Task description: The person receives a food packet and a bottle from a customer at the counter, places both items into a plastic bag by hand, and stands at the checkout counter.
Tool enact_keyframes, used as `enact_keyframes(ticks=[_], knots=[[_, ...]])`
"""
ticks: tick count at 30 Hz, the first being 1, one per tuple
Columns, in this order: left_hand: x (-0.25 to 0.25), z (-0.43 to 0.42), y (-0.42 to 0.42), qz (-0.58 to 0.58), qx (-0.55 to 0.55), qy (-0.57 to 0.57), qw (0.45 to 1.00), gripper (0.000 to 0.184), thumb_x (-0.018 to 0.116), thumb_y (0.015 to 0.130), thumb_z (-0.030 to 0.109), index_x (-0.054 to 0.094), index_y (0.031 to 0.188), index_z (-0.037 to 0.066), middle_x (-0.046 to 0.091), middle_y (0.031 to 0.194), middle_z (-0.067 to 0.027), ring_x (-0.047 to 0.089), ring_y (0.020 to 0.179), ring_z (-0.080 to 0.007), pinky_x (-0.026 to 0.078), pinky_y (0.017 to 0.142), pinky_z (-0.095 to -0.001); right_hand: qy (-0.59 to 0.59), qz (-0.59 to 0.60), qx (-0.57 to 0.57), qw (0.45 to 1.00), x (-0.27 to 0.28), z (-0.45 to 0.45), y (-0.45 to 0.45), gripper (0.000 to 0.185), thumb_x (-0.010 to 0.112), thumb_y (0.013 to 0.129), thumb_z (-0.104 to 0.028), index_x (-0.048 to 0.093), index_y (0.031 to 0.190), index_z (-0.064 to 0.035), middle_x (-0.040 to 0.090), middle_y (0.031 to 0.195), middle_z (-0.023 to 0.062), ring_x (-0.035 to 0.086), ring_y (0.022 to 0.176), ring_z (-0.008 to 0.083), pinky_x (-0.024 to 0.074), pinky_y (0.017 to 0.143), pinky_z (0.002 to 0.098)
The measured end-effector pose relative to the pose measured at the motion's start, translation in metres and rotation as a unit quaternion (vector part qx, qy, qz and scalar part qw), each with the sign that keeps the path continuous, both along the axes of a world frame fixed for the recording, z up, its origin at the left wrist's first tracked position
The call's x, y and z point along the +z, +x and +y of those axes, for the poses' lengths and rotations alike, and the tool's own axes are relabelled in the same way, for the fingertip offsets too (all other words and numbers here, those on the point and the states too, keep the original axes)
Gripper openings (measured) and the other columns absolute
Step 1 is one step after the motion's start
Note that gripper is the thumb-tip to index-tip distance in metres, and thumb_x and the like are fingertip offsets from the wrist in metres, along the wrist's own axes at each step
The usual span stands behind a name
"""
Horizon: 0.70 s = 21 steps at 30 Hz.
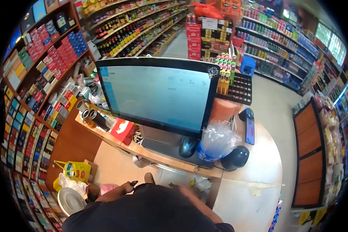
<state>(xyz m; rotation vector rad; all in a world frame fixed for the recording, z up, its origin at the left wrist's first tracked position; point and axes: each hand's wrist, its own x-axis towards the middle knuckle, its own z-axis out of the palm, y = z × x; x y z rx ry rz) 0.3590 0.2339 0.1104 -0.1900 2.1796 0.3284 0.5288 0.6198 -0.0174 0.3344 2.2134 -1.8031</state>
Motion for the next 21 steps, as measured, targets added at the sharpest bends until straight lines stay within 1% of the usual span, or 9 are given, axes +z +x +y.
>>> enact_keyframes(ticks=[2,4,6,11,12,14,16,17,21], knots=[[0.010,-0.003,0.023,-0.032,-0.005,0.023,0.999,0.077,0.078,0.083,0.040,0.054,0.143,-0.003,0.057,0.142,-0.0291,0.053,0.137,-0.0387,0.045,0.110,-0.0440,-0.042,-0.010,0.005,0.999,0.021,0.002,-0.016,0.027,0.071,0.094,-0.024,0.071,0.113,-0.0050,0.073,0.099,0.0114,0.066,0.091,0.0219,0.0518,0.086,0.0365],[0.086,0.031,0.055,-0.029,-0.020,0.011,0.999,0.090,0.073,0.080,0.056,0.053,0.143,-0.006,0.056,0.142,-0.0313,0.052,0.137,-0.0395,0.043,0.111,-0.0447,0.006,-0.023,0.052,0.998,0.087,0.007,-0.026,0.022,0.069,0.096,-0.025,0.071,0.107,-0.0055,0.072,0.095,0.0107,0.065,0.087,0.0223,0.0513,0.082,0.0362],[-0.034,-0.022,0.079,-0.024,0.041,-0.027,0.998,0.102,0.073,0.074,0.063,0.051,0.142,-0.010,0.058,0.139,-0.0328,0.056,0.133,-0.0407,0.045,0.109,-0.0443,0.025,-0.037,0.068,0.997,0.085,0.003,-0.029,0.020,0.067,0.097,-0.024,0.070,0.104,-0.0055,0.072,0.093,0.0100,0.065,0.086,0.0216,0.0509,0.081,0.0361],[0.008,-0.007,0.124,-0.020,0.131,0.036,0.991,0.094,0.071,0.072,0.067,0.066,0.121,-0.013,0.069,0.118,-0.0309,0.066,0.117,-0.0397,0.049,0.100,-0.0436,-0.057,-0.046,0.203,0.977,0.097,-0.004,-0.040,0.037,0.071,0.096,-0.024,0.065,0.126,-0.0048,0.069,0.116,0.0161,0.063,0.113,0.0250,0.0483,0.097,0.0376],[0.027,0.005,0.130,-0.048,0.140,0.047,0.988,0.091,0.071,0.073,0.067,0.069,0.116,-0.013,0.072,0.113,-0.0298,0.068,0.113,-0.0390,0.050,0.098,-0.0436,-0.038,-0.016,0.178,0.983,0.099,-0.001,-0.038,0.038,0.071,0.094,-0.031,0.066,0.119,-0.0035,0.069,0.108,0.0177,0.064,0.108,0.0285,0.0487,0.093,0.0392],[-0.026,-0.022,0.137,-0.011,0.041,0.089,0.995,0.081,0.074,0.075,0.062,0.072,0.113,-0.009,0.075,0.101,-0.0258,0.072,0.101,-0.0340,0.052,0.089,-0.0421,0.000,0.045,0.127,0.991,0.144,0.007,-0.033,0.048,0.072,0.091,-0.046,0.067,0.105,-0.0008,0.068,0.091,0.0211,0.067,0.098,0.0354,0.0494,0.087,0.0423],[0.050,0.029,0.147,-0.044,0.200,0.051,0.978,0.080,0.073,0.075,0.063,0.073,0.111,-0.009,0.075,0.100,-0.0262,0.072,0.099,-0.0333,0.052,0.089,-0.0419,0.075,0.047,0.188,0.978,0.173,0.015,-0.033,0.049,0.069,0.092,-0.045,0.063,0.118,-0.0039,0.065,0.108,0.0227,0.064,0.106,0.0405,0.0502,0.092,0.0455],[0.095,0.058,0.143,-0.044,0.162,0.025,0.986,0.088,0.073,0.073,0.066,0.071,0.115,-0.011,0.073,0.108,-0.0282,0.071,0.107,-0.0349,0.051,0.094,-0.0418,0.095,0.039,0.216,0.971,0.173,0.016,-0.033,0.050,0.067,0.093,-0.045,0.060,0.123,-0.0048,0.062,0.116,0.0229,0.062,0.112,0.0413,0.0496,0.095,0.0459],[0.046,0.044,0.146,-0.002,0.136,-0.005,0.991,0.108,0.074,0.067,0.073,0.057,0.136,-0.009,0.062,0.133,-0.0327,0.060,0.128,-0.0406,0.049,0.103,-0.0417,0.191,0.028,0.238,0.952,0.201,0.019,-0.030,0.040,0.054,0.098,-0.039,0.057,0.120,-0.0066,0.058,0.120,0.0225,0.062,0.113,0.0427,0.0500,0.095,0.0499]])
